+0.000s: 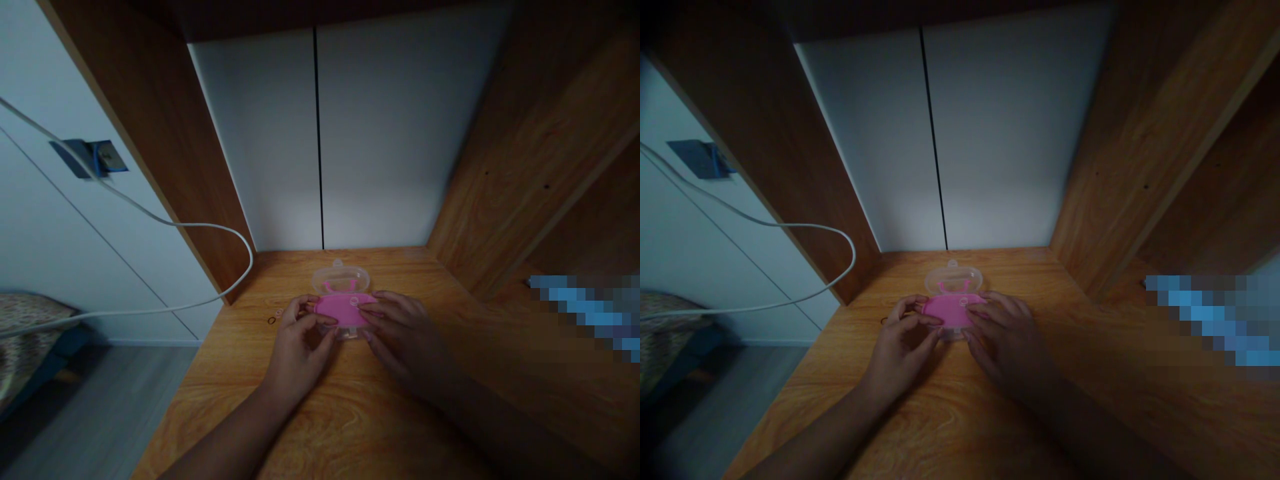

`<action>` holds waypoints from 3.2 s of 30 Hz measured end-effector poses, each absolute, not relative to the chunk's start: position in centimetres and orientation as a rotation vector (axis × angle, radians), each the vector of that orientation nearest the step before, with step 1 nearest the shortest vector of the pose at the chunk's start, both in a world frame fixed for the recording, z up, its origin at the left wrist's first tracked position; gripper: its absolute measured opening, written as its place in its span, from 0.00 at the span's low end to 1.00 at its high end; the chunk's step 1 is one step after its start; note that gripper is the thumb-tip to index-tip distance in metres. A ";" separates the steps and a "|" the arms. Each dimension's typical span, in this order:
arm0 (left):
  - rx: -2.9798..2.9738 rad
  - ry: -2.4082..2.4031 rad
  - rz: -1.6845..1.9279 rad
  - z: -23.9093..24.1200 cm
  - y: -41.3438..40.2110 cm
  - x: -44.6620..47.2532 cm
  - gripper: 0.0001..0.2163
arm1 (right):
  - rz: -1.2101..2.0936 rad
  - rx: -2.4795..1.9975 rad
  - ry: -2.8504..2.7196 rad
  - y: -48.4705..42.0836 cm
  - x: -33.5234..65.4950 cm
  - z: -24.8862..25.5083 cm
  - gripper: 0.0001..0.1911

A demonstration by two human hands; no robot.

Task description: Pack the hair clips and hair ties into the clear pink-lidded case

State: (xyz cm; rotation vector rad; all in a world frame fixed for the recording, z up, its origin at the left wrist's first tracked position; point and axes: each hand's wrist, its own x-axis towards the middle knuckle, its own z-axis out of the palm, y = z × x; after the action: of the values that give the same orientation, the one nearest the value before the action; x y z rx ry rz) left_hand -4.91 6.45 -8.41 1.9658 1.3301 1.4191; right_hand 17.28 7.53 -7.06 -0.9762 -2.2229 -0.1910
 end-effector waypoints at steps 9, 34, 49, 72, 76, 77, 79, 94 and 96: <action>1.955 1.320 1.433 -8.5 6.6 -5.0 0.05 | -0.257 -0.927 -2.087 7.7 18.5 -6.5 0.12; 2.342 1.798 0.690 -7.6 11.3 -15.0 0.05 | -0.076 -0.992 -2.023 8.5 18.7 -6.4 0.09; 2.090 1.481 1.665 -7.1 8.4 -9.8 0.02 | -0.185 -0.781 -2.065 7.4 18.4 -6.2 0.10; 1.467 0.979 1.323 -7.7 4.7 -3.5 0.03 | -0.273 -0.564 -2.179 6.8 17.1 -6.7 0.11; 1.504 1.008 1.320 -7.7 4.7 -3.4 0.01 | -0.277 -0.549 -2.173 6.9 17.1 -6.6 0.10; 1.513 1.012 1.311 -7.7 4.7 -3.5 0.01 | -0.276 -0.555 -2.171 6.8 17.1 -6.5 0.10; 1.527 1.009 1.289 -7.7 4.8 -3.5 0.02 | -0.266 -0.579 -2.172 6.8 17.1 -6.3 0.09; 1.654 0.929 1.291 -7.6 4.9 -3.6 0.08 | -0.305 -0.573 -2.188 6.7 17.2 -6.5 0.13; 1.744 0.923 1.258 -7.4 5.0 -3.7 0.09 | -0.285 -0.563 -2.189 6.8 17.2 -6.7 0.13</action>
State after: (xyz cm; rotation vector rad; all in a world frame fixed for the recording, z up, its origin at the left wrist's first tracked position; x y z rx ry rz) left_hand -3.69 4.96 -7.39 1.7436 0.9232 1.2579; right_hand 17.21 6.78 -6.65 -0.5633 -2.1888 -0.2848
